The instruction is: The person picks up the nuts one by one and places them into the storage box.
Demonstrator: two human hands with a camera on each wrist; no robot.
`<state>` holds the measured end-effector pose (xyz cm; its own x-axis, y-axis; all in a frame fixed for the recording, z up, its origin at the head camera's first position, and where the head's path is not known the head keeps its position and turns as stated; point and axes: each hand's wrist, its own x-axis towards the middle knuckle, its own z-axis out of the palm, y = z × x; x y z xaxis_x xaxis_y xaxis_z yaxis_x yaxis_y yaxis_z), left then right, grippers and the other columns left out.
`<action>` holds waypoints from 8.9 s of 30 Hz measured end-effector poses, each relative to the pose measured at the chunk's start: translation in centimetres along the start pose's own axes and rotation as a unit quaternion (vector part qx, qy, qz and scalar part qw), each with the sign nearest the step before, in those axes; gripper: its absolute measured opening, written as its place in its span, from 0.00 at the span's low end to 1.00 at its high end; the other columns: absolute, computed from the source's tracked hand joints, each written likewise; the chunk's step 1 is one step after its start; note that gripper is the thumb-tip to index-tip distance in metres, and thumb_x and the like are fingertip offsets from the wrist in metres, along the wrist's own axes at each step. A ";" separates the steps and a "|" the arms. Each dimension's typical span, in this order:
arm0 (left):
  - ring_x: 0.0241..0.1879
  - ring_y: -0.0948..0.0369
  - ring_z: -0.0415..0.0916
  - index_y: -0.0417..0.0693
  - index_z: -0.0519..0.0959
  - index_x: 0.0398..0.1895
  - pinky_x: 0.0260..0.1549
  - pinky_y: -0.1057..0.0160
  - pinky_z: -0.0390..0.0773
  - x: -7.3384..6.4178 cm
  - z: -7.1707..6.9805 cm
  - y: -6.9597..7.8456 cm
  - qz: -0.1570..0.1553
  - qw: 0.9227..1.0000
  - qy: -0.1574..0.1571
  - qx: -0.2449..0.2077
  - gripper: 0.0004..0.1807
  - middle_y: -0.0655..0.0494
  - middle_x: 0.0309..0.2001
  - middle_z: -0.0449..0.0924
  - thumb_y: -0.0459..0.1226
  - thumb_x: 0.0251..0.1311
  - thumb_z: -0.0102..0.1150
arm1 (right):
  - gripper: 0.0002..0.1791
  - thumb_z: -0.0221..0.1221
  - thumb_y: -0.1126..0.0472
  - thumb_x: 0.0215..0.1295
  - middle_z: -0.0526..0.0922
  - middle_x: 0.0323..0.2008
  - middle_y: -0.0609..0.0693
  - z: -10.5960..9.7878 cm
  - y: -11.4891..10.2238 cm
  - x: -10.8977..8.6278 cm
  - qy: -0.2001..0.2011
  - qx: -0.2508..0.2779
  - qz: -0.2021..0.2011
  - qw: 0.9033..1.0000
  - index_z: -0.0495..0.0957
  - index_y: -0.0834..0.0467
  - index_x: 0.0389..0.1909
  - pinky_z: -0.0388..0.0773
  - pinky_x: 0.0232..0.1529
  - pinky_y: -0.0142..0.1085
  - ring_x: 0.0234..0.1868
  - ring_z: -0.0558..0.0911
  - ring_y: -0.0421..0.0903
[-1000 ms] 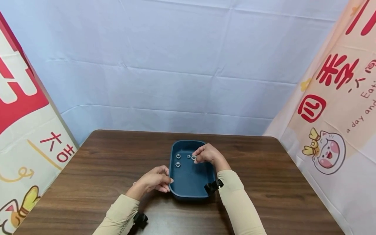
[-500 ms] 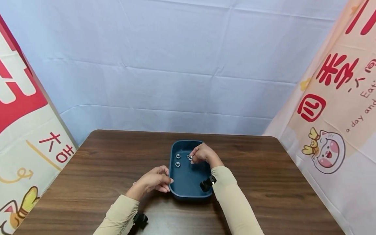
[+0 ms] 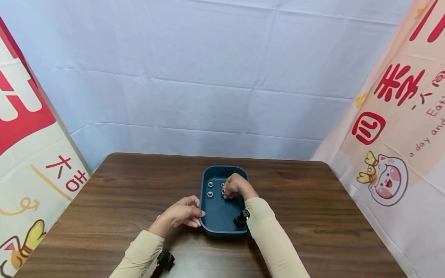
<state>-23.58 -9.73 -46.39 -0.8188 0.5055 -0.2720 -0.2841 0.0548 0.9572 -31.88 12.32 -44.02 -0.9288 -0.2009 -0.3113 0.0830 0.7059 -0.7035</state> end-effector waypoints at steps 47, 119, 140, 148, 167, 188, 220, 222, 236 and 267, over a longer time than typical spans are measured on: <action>0.21 0.58 0.74 0.33 0.71 0.44 0.22 0.59 0.77 -2.2 1.0 3.1 0.062 0.947 0.074 0.306 0.20 0.51 0.23 0.74 0.36 0.54 0.64 | 0.19 0.61 0.60 0.61 0.77 0.48 0.57 -1.2 -2.6 -3.5 -0.021 -0.232 -0.087 0.969 0.75 0.63 0.52 0.76 0.41 0.45 0.45 0.77 0.52; 0.49 0.49 0.72 0.45 0.76 0.50 0.42 0.50 0.75 -6.5 -8.8 0.2 0.156 0.818 0.139 0.535 0.30 0.50 0.48 0.74 0.37 0.38 0.73 | 0.15 0.60 0.70 0.55 0.74 0.21 0.55 -2.7 5.2 -11.9 0.041 0.121 -0.036 0.991 0.66 0.70 0.40 0.78 0.20 0.39 0.19 0.76 0.47; 0.51 0.42 0.69 0.27 0.66 0.57 0.48 0.56 0.75 -6.2 -13.4 -1.4 0.104 0.971 -0.021 0.214 0.38 0.32 0.54 0.68 0.30 0.41 0.73 | 0.14 0.58 0.67 0.58 0.72 0.20 0.53 -2.2 6.6 -11.9 -0.008 0.251 -0.036 0.967 0.63 0.68 0.38 0.78 0.19 0.33 0.17 0.76 0.43; 0.43 0.48 0.72 0.26 0.70 0.50 0.41 0.63 0.77 -5.6 -13.8 -1.4 0.083 0.971 -0.024 0.225 0.32 0.40 0.43 0.74 0.27 0.39 0.73 | 0.15 0.59 0.67 0.58 0.71 0.21 0.53 -2.1 6.8 -11.9 -0.005 0.249 -0.034 0.968 0.63 0.68 0.38 0.77 0.19 0.32 0.18 0.75 0.43; 0.28 0.59 0.75 0.33 0.81 0.35 0.27 0.66 0.78 -4.3 -12.9 -1.2 0.050 0.956 -0.012 0.289 0.19 0.49 0.27 0.80 0.21 0.32 0.71 | 0.15 0.58 0.67 0.57 0.71 0.21 0.52 -2.3 6.6 -12.0 -0.016 0.242 -0.038 0.969 0.63 0.69 0.39 0.78 0.19 0.33 0.18 0.76 0.43; 0.21 0.64 0.72 0.40 0.82 0.26 0.21 0.66 0.74 -4.0 -11.6 -0.3 0.047 0.931 0.040 0.361 0.13 0.55 0.21 0.79 0.25 0.32 0.72 | 0.14 0.58 0.66 0.60 0.72 0.21 0.53 -2.3 7.2 -11.6 -0.021 0.276 -0.038 0.960 0.64 0.68 0.39 0.80 0.21 0.36 0.17 0.77 0.44; 0.31 0.55 0.78 0.23 0.74 0.44 0.33 0.60 0.81 -3.5 -12.5 -0.6 0.053 0.990 0.073 0.109 0.18 0.47 0.31 0.77 0.21 0.46 0.60 | 0.14 0.59 0.66 0.59 0.74 0.20 0.52 -1.9 7.3 -11.8 -0.007 0.297 -0.045 0.954 0.65 0.68 0.39 0.80 0.21 0.36 0.17 0.77 0.43; 0.31 0.55 0.78 0.23 0.74 0.44 0.33 0.60 0.81 -3.7 -12.3 -0.4 0.053 0.989 0.074 0.113 0.18 0.47 0.31 0.78 0.22 0.47 0.61 | 0.15 0.59 0.65 0.59 0.74 0.20 0.52 -1.8 7.3 -11.7 -0.008 0.297 -0.046 0.954 0.65 0.68 0.39 0.80 0.21 0.36 0.17 0.77 0.43; 0.31 0.57 0.78 0.28 0.77 0.41 0.35 0.56 0.81 -2.3 -9.4 1.3 0.049 0.990 0.088 0.100 0.16 0.49 0.30 0.76 0.25 0.46 0.66 | 0.15 0.60 0.66 0.56 0.73 0.20 0.54 -1.7 7.4 -11.8 -0.007 0.297 -0.037 0.954 0.65 0.69 0.38 0.79 0.20 0.35 0.16 0.77 0.43; 0.35 0.49 0.80 0.34 0.78 0.35 0.41 0.51 0.79 1.4 -3.4 5.0 0.042 0.987 0.140 0.072 0.10 0.43 0.32 0.77 0.25 0.47 0.66 | 0.14 0.59 0.66 0.59 0.74 0.20 0.53 -2.1 7.3 -12.2 -0.030 0.308 -0.042 0.950 0.65 0.68 0.38 0.80 0.22 0.35 0.17 0.77 0.42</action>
<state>-27.81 -11.65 -42.32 -0.9477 0.2574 -0.1886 -0.1521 0.1551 0.9761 -20.73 21.35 -44.04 -0.9212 -0.2899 -0.2596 0.2216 0.1575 -0.9623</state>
